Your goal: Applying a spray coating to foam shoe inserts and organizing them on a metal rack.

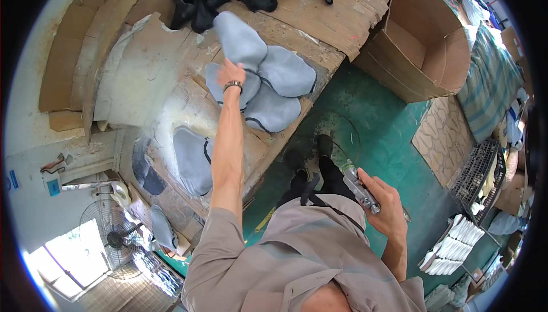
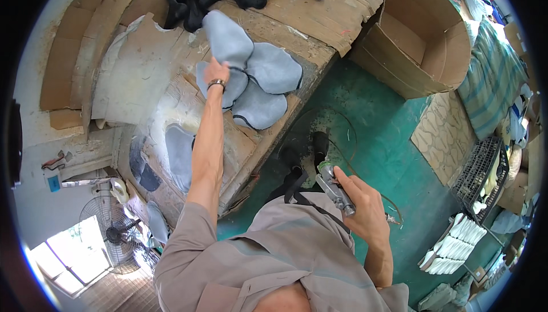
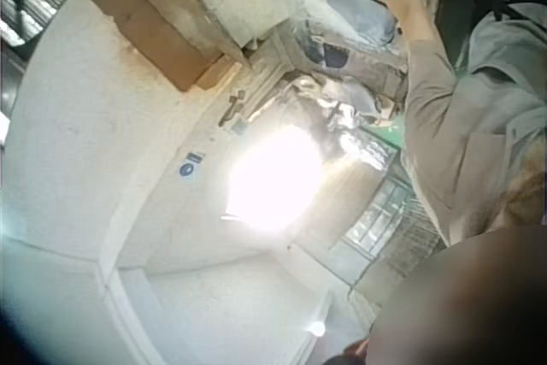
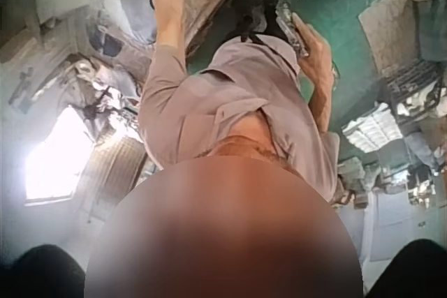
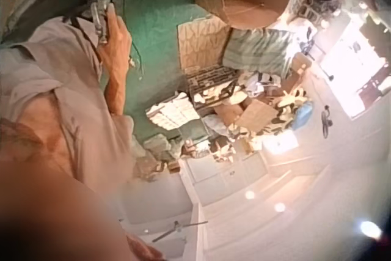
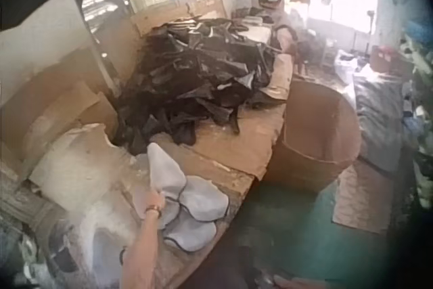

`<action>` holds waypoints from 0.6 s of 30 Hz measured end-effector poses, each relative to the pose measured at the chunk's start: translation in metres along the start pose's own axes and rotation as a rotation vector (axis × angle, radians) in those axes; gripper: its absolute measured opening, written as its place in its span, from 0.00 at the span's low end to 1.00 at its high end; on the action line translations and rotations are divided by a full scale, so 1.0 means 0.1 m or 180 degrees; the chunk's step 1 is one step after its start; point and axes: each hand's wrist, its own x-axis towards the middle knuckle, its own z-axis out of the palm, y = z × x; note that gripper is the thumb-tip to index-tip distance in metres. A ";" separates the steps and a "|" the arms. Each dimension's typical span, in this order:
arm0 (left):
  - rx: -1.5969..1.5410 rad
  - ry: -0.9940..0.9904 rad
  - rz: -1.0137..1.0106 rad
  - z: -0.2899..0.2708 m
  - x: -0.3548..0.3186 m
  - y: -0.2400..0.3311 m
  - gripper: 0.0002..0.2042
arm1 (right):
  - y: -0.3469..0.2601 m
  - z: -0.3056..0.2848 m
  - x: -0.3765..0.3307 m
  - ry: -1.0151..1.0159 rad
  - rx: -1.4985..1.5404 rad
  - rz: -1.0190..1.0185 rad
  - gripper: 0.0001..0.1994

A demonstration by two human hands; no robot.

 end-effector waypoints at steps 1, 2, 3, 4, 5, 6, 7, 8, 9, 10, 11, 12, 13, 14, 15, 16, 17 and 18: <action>-0.0687 -0.0730 -0.0630 0.21 0.03 0.02 0.32 | 0.03 -0.04 0.04 -0.0007 -0.0011 -0.0037 0.40; -0.0738 -0.0496 -0.0532 0.32 0.02 0.00 0.32 | 0.05 -0.07 0.07 -0.0050 0.0036 -0.0022 0.40; -0.0947 -0.0326 -0.0359 0.40 -0.08 -0.03 0.32 | 0.06 -0.10 0.11 -0.0110 0.0086 0.0019 0.40; -0.1144 -0.0174 -0.0223 0.43 -0.22 -0.07 0.33 | 0.06 -0.13 0.16 -0.0135 0.0091 -0.0023 0.40; -0.1133 -0.0136 -0.0232 0.41 -0.41 -0.13 0.33 | 0.06 -0.16 0.22 -0.0191 0.0102 -0.0128 0.40; -0.1492 0.0193 0.0233 0.35 -0.62 -0.21 0.30 | 0.04 -0.19 0.28 -0.0278 0.0114 -0.0212 0.40; -0.1824 0.0503 0.0637 0.27 -0.86 -0.31 0.27 | 0.01 -0.21 0.34 -0.0332 0.0112 -0.0292 0.40; -0.2050 -0.0007 0.0539 0.17 -1.14 -0.45 0.25 | -0.03 -0.24 0.42 -0.0386 0.0133 -0.0491 0.40; -0.2347 -0.0415 0.0533 0.08 -1.46 -0.61 0.23 | -0.08 -0.26 0.49 -0.0446 0.0159 -0.0702 0.40; -0.2498 -0.0914 0.0296 0.02 -1.77 -0.77 0.20 | -0.13 -0.30 0.55 -0.0540 0.0169 -0.0779 0.40; -0.2795 -0.1237 0.0248 0.01 -2.09 -0.95 0.18 | -0.20 -0.35 0.59 -0.0707 0.0269 -0.0899 0.39; -0.3174 -0.1420 -0.0046 0.04 -2.45 -1.14 0.16 | -0.27 -0.40 0.63 -0.0906 0.0374 -0.1019 0.38; -0.3647 -0.1488 -0.0256 0.10 -2.81 -1.37 0.15 | -0.34 -0.43 0.67 -0.1076 0.0401 -0.1107 0.38; -0.3504 -0.1586 -0.0684 0.17 -3.15 -1.65 0.14 | -0.42 -0.47 0.70 -0.1232 0.0427 -0.1239 0.38; -0.3399 -0.1649 -0.1044 0.28 -3.48 -1.91 0.13 | -0.49 -0.50 0.72 -0.1400 0.0402 -0.1290 0.38; -0.3189 -0.1469 -0.1278 0.39 -3.82 -2.17 0.13 | -0.57 -0.51 0.73 -0.1499 0.0260 -0.1428 0.37; -0.2925 -0.1390 -0.1601 0.53 -4.16 -2.40 0.14 | -0.64 -0.51 0.74 -0.1591 0.0262 -0.1540 0.37; -0.2697 -0.1189 -0.1878 0.66 -4.48 -2.61 0.14 | -0.71 -0.52 0.75 -0.1732 0.0210 -0.1631 0.38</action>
